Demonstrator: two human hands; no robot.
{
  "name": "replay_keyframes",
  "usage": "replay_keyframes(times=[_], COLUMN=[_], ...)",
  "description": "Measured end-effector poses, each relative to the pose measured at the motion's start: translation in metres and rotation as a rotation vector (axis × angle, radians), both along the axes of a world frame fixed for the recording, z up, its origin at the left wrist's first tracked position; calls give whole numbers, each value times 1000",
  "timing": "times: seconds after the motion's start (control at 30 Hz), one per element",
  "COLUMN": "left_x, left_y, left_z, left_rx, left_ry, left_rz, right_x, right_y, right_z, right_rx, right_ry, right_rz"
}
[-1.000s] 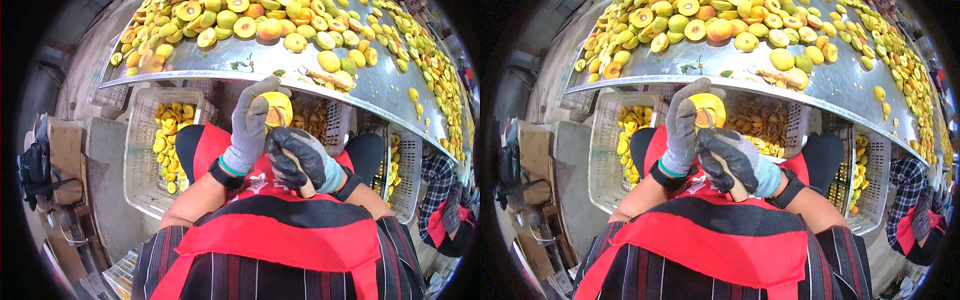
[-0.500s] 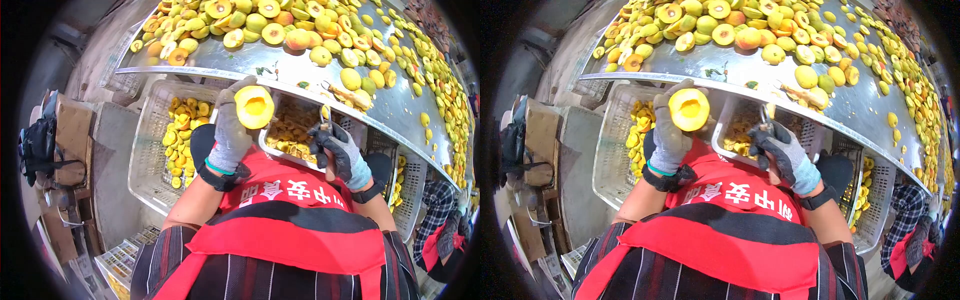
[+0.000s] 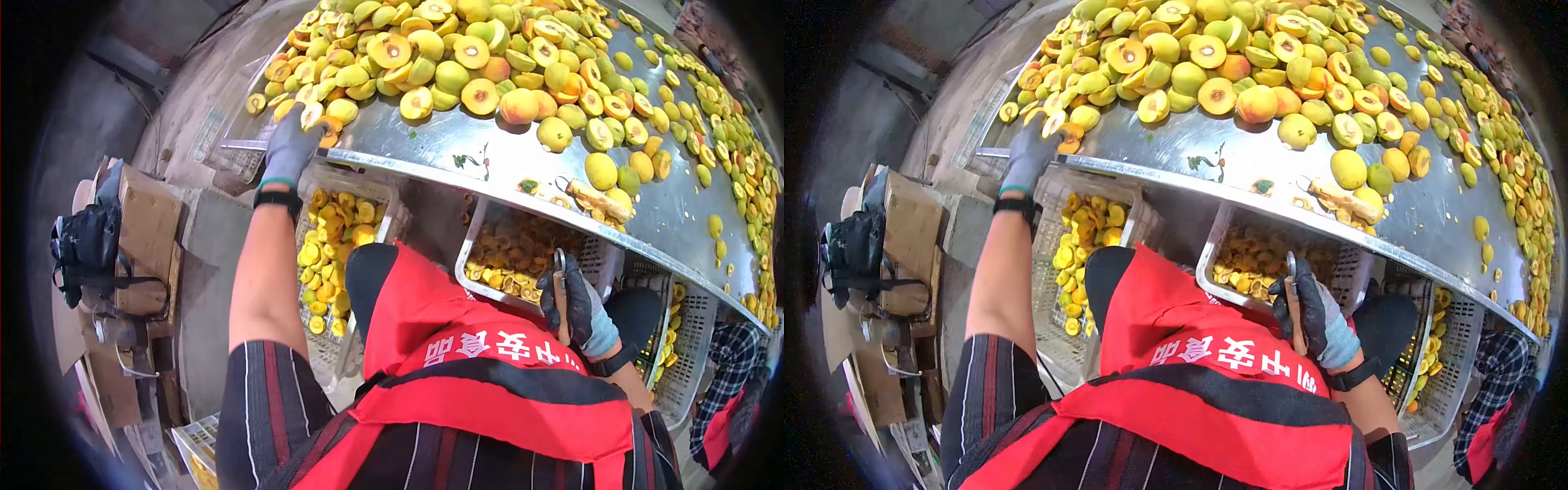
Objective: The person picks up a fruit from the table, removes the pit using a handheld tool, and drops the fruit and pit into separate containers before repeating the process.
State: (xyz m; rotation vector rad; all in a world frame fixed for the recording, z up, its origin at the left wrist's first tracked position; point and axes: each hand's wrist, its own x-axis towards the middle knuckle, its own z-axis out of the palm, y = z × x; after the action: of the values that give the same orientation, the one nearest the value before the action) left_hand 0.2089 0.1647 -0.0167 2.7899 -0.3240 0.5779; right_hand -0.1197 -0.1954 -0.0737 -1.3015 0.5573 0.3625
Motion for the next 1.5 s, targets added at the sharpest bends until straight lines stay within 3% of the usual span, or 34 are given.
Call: replay_keyframes(times=[0.07,0.1,0.13,0.2,0.23,0.27,0.33,0.4,0.47,0.53,0.63,0.7,0.8,0.9,0.97,1.03,1.1,1.2,1.4,1.5], left_x=[16,25,28,18,16,-14,-54,-102,-137,-173,-203,-214,-224,-227,-226,-231,-234,-233,-228,-224], left_y=[-21,-27,-32,-47,-47,-69,-93,-120,-129,-151,-162,-166,-170,-170,-167,-168,-169,-165,-159,-156], left_z=[-1,-10,-16,-15,-26,-9,-2,1,-4,1,-10,-2,-1,-9,-11,-3,2,5,6,0], left_rx=[164,292,285,187,-169,-646,-1208,-1544,-1561,-1722,-1684,-1631,-1605,-1655,-1328,-1369,-1410,-1387,-1383,-1240], left_ry=[386,362,364,345,380,583,697,878,1133,1169,1087,1049,1010,903,698,731,764,746,792,693], left_rz=[103,86,72,-43,-155,-107,-291,-457,-438,-507,-533,-540,-567,-537,-619,-584,-548,-602,-662,-687], right_x=[-2,1,-6,-3,0,3,13,25,37,43,36,33,29,27,26,26,25,24,25,23], right_y=[3,5,1,5,8,10,12,23,34,42,48,50,47,45,45,45,46,50,49,51], right_z=[4,24,4,27,33,38,48,72,89,107,102,86,97,93,98,96,86,92,90,98], right_rx=[-216,45,-531,-10,-11,44,98,172,208,59,36,-59,-51,-223,-254,-284,-619,-623,-746,-820], right_ry=[-125,48,-513,-99,-94,-84,-96,-164,-233,-218,-206,-397,-214,-309,-312,-315,-673,-485,-506,-464], right_rz=[60,-3,225,42,32,2,45,82,184,252,196,127,143,190,210,231,285,251,337,438])
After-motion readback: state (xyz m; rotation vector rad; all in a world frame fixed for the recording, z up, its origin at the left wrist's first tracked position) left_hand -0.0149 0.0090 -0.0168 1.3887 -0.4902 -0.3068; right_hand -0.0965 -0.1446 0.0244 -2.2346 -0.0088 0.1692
